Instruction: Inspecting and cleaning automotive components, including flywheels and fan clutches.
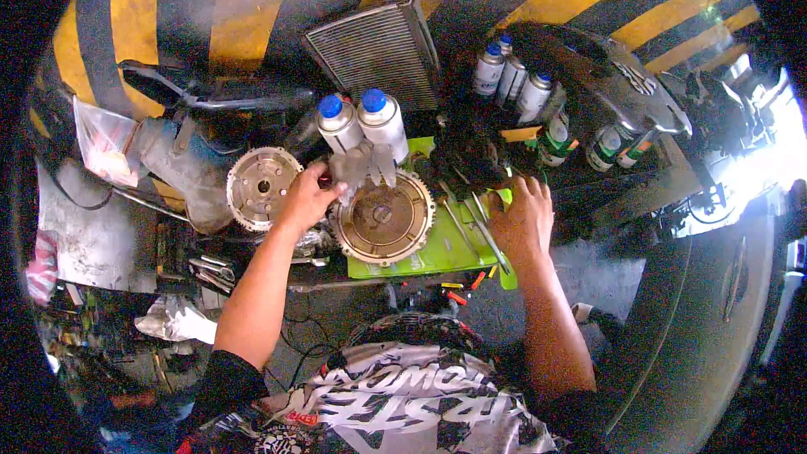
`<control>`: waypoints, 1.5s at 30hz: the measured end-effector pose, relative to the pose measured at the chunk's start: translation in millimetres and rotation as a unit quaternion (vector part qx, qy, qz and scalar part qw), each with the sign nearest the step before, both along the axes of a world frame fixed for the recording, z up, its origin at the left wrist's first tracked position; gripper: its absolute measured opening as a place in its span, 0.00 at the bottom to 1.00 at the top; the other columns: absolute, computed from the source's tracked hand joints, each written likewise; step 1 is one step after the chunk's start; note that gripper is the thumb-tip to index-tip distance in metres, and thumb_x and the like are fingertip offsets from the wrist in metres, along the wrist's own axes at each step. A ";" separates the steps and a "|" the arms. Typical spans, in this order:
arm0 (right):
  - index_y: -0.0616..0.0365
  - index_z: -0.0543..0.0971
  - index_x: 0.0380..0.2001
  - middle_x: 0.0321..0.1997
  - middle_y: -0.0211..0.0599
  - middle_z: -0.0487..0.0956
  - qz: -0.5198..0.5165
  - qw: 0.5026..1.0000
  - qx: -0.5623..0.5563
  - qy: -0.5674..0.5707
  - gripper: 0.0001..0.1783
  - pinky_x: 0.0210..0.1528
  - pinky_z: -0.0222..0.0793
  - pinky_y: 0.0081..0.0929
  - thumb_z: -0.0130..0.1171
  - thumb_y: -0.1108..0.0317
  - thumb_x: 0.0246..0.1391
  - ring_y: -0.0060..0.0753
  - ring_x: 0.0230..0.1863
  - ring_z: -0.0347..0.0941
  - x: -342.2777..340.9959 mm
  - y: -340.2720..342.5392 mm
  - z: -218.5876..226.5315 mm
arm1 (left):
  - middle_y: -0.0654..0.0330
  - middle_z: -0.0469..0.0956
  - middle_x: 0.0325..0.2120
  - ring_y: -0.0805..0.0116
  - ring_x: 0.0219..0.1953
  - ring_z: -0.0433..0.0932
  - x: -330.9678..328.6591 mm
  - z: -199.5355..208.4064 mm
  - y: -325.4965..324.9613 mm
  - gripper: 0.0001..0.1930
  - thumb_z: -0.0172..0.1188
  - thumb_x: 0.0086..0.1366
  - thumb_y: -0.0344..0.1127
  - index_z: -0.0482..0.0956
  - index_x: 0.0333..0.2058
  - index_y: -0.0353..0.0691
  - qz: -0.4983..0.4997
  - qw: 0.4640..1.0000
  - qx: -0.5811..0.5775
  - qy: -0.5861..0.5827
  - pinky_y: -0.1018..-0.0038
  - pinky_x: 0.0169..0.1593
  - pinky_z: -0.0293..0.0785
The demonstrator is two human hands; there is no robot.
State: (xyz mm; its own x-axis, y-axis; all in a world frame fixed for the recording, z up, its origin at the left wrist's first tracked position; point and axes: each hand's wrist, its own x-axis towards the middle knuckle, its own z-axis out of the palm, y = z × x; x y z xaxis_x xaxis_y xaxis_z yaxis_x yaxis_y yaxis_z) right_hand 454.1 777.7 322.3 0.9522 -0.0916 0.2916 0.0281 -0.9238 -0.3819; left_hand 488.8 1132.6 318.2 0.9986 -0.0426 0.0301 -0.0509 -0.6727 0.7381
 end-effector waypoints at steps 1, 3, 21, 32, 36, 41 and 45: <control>0.59 0.80 0.41 0.43 0.49 0.76 -0.005 1.000 -0.001 0.001 0.18 0.53 0.69 0.47 0.66 0.61 0.49 0.55 0.50 0.70 1.9 13.3 5.7 | 0.45 0.83 0.34 0.52 0.36 0.84 1.5 6.6 1.3 0.21 0.69 0.58 0.41 0.78 0.43 0.31 -0.005 1.000 -0.001 0.001 0.62 0.43 0.76; 0.60 0.79 0.43 0.45 0.50 0.77 0.069 0.995 0.066 0.007 0.20 0.55 0.69 0.47 0.66 0.62 0.48 0.56 0.52 0.70 7.8 54.1 18.9 | 0.45 0.82 0.43 0.51 0.47 0.80 4.4 11.7 9.6 0.23 0.68 0.60 0.42 0.77 0.49 0.32 -0.018 0.997 0.048 0.059 0.62 0.52 0.73; 0.62 0.80 0.48 0.44 0.53 0.82 0.151 0.940 0.147 0.268 0.30 0.51 0.73 0.39 0.73 0.58 0.41 0.51 0.47 0.80 68.9 163.4 13.2 | 0.38 0.81 0.36 0.41 0.42 0.81 29.3 -11.4 12.0 0.20 0.74 0.51 0.39 0.80 0.38 0.31 -0.140 0.988 0.063 -0.006 0.56 0.47 0.77; 0.62 0.79 0.48 0.41 0.54 0.83 0.154 0.959 0.136 0.197 0.29 0.49 0.73 0.40 0.73 0.61 0.41 0.51 0.45 0.80 52.9 168.6 25.4 | 0.42 0.80 0.37 0.39 0.41 0.79 19.7 5.3 11.1 0.15 0.65 0.51 0.27 0.79 0.40 0.35 -0.167 0.978 -0.024 -0.118 0.53 0.46 0.75; 0.62 0.79 0.48 0.41 0.55 0.82 0.156 0.961 0.132 0.186 0.29 0.49 0.74 0.41 0.72 0.61 0.41 0.52 0.46 0.81 41.6 174.5 48.1 | 0.43 0.79 0.37 0.41 0.42 0.78 16.9 14.1 11.9 0.15 0.64 0.49 0.25 0.80 0.39 0.34 -0.172 0.976 -0.008 -0.131 0.55 0.46 0.75; 0.63 0.79 0.48 0.42 0.57 0.82 0.158 0.964 0.157 0.143 0.29 0.50 0.74 0.40 0.72 0.64 0.40 0.52 0.46 0.81 33.3 175.4 43.8 | 0.43 0.80 0.38 0.42 0.43 0.79 14.3 20.5 13.9 0.17 0.64 0.50 0.25 0.80 0.41 0.34 -0.202 0.969 -0.009 -0.140 0.55 0.47 0.75; 0.63 0.79 0.48 0.42 0.57 0.82 0.146 0.967 0.153 0.139 0.29 0.49 0.74 0.41 0.72 0.64 0.40 0.55 0.46 0.80 20.2 174.6 51.0 | 0.46 0.80 0.37 0.43 0.41 0.80 9.3 21.7 11.4 0.16 0.70 0.50 0.28 0.81 0.40 0.34 -0.212 0.961 0.027 -0.176 0.57 0.46 0.76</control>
State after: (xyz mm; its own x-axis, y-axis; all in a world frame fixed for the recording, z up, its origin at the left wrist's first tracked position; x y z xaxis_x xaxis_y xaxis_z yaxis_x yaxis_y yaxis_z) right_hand 474.4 952.2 373.3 0.9880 0.1527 0.0217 0.1282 -0.7345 -0.6664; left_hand 498.1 1144.0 340.0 0.8202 -0.4538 0.3483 -0.5680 -0.5737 0.5901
